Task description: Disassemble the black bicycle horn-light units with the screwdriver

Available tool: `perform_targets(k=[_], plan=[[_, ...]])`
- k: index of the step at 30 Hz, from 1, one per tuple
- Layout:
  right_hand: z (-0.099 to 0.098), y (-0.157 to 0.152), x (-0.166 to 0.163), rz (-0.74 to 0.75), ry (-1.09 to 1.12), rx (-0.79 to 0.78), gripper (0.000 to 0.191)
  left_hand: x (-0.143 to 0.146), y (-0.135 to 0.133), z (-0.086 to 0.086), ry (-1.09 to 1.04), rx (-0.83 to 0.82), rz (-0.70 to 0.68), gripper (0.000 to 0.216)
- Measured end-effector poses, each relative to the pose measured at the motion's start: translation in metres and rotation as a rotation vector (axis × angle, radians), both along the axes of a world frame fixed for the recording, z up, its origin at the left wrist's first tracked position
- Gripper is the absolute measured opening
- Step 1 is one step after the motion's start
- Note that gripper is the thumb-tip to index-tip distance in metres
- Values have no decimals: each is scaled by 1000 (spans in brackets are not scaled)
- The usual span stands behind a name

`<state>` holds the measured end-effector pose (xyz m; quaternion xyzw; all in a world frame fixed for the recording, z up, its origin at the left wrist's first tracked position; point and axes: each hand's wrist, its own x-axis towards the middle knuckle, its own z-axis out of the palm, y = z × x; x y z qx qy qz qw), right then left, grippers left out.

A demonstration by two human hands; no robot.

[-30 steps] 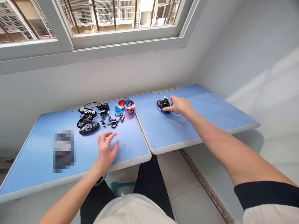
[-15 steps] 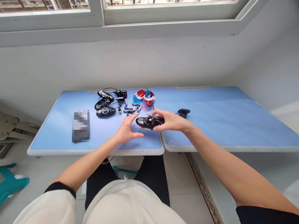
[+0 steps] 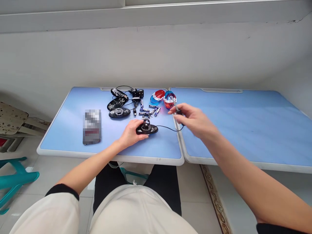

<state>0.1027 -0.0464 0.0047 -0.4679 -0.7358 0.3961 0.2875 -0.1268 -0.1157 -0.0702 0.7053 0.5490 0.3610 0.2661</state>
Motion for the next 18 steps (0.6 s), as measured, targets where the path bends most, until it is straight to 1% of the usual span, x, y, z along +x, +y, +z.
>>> perform_targets(k=[2,3,5,6,8,10,11,13,16,18], plan=[[11,-10,10,-69,61,-44,32,-2,4,-5,18,41,39,50],[15,-16,14,-74,60,-76,39,-3,6,-8,24,56,53,51],[21,-29,18,-51,-10,-163,48,-5,8,-13,27,74,67,52],[22,-35,19,-35,-55,-224,49,-5,9,-15,27,77,63,53],[23,-45,18,-14,-109,-341,42,-6,9,-16,31,76,40,55],[24,-50,17,-2,-107,-386,32,-6,8,-16,30,76,17,56],[25,-51,16,-4,-103,-374,28,-6,7,-16,27,76,13,56],[27,-51,16,-39,-105,-317,28,-6,7,-13,16,74,31,57],[29,-50,16,-181,-117,-237,31,-9,7,-10,12,54,82,54],[30,-51,13,-226,-121,-168,25,-11,7,-8,15,41,94,53]])
